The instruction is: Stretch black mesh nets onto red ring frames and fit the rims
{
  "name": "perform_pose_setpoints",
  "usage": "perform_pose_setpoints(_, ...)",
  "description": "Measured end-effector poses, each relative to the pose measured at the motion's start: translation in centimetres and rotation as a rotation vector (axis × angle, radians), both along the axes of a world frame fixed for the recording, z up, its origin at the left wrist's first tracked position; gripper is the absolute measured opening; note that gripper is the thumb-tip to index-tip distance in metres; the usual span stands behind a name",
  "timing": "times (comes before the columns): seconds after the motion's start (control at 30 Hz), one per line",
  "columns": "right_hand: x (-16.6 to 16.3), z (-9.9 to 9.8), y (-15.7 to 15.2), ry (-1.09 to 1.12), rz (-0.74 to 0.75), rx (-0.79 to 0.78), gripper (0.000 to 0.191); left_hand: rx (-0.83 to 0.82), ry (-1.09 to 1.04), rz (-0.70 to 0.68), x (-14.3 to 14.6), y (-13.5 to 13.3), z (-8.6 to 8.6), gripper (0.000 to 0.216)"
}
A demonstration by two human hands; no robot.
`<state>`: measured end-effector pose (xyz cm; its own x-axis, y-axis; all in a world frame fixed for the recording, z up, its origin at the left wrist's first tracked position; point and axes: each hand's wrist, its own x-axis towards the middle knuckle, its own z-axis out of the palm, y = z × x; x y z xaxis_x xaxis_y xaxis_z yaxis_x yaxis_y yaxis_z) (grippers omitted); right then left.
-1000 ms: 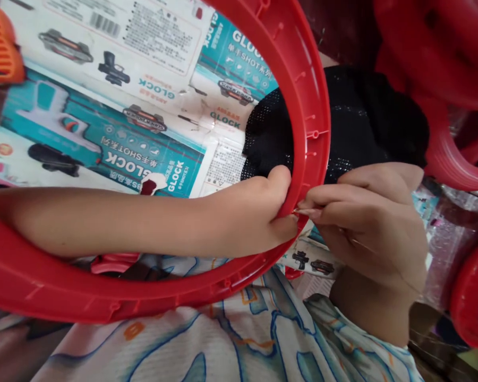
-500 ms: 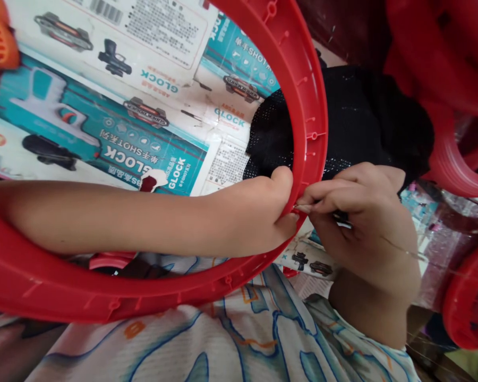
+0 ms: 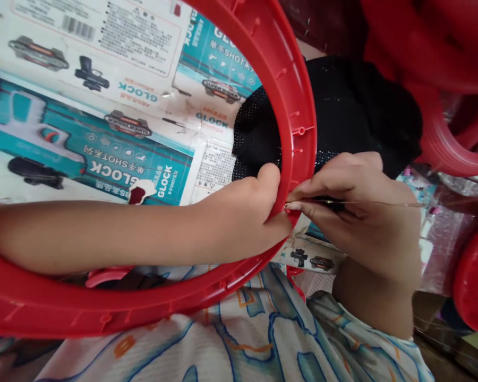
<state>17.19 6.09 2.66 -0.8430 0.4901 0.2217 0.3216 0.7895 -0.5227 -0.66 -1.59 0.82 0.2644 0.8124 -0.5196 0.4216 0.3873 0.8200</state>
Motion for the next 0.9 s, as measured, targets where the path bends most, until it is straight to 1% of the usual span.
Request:
perform_pose_setpoints(0.1, 0.0, -0.3, 0.2, 0.038, 0.021, -0.018, 0.024, -0.017, -0.002, 0.028, 0.3, -0.2, -0.1, 0.027)
perform_pose_setpoints(0.23, 0.2, -0.8, 0.5, 0.068, 0.085, -0.059, 0.019, -0.013, 0.007, 0.038, 0.4, -0.1, -0.1, 0.028)
perform_pose_setpoints(0.33, 0.3, -0.7, 0.7, 0.044, 0.125, -0.069, 0.02, 0.034, 0.046, 0.003, 0.2, 0.2, 0.1, 0.025)
perform_pose_setpoints(0.4, 0.2, -0.5, 0.9, 0.036, 0.131, -0.072, 0.023, 0.049, 0.033, -0.035, 0.1, 0.5, 0.3, 0.022)
perform_pose_setpoints(0.47, 0.0, -0.3, 1.2, 0.053, 0.193, -0.083, 0.025, 0.057, 0.024, -0.059, -0.1, 0.6, 0.4, 0.021)
perform_pose_setpoints(0.57, -0.2, -0.3, 1.7, 0.077, 0.285, -0.125, 0.029, 0.09, 0.068, -0.071, -0.3, 0.6, 0.7, 0.021)
perform_pose_setpoints(0.63, -0.1, -0.4, 1.9, 0.069, 0.294, -0.143, 0.035, 0.107, 0.108, -0.09, -0.4, 0.6, 0.8, 0.022)
perform_pose_setpoints(0.73, 0.0, -0.3, 1.9, 0.032, 0.296, -0.134, 0.036, 0.128, 0.147, -0.128, -0.4, 0.6, 0.9, 0.024)
perform_pose_setpoints(0.83, 0.0, 0.0, 1.7, 0.047, 0.264, -0.144, 0.036, 0.154, 0.171, -0.123, -0.4, 0.6, 0.7, 0.023)
perform_pose_setpoints(0.9, 0.0, 0.3, 1.6, 0.058, 0.27, -0.148, 0.04, 0.17, 0.175, -0.112, -0.3, 0.6, 0.5, 0.021)
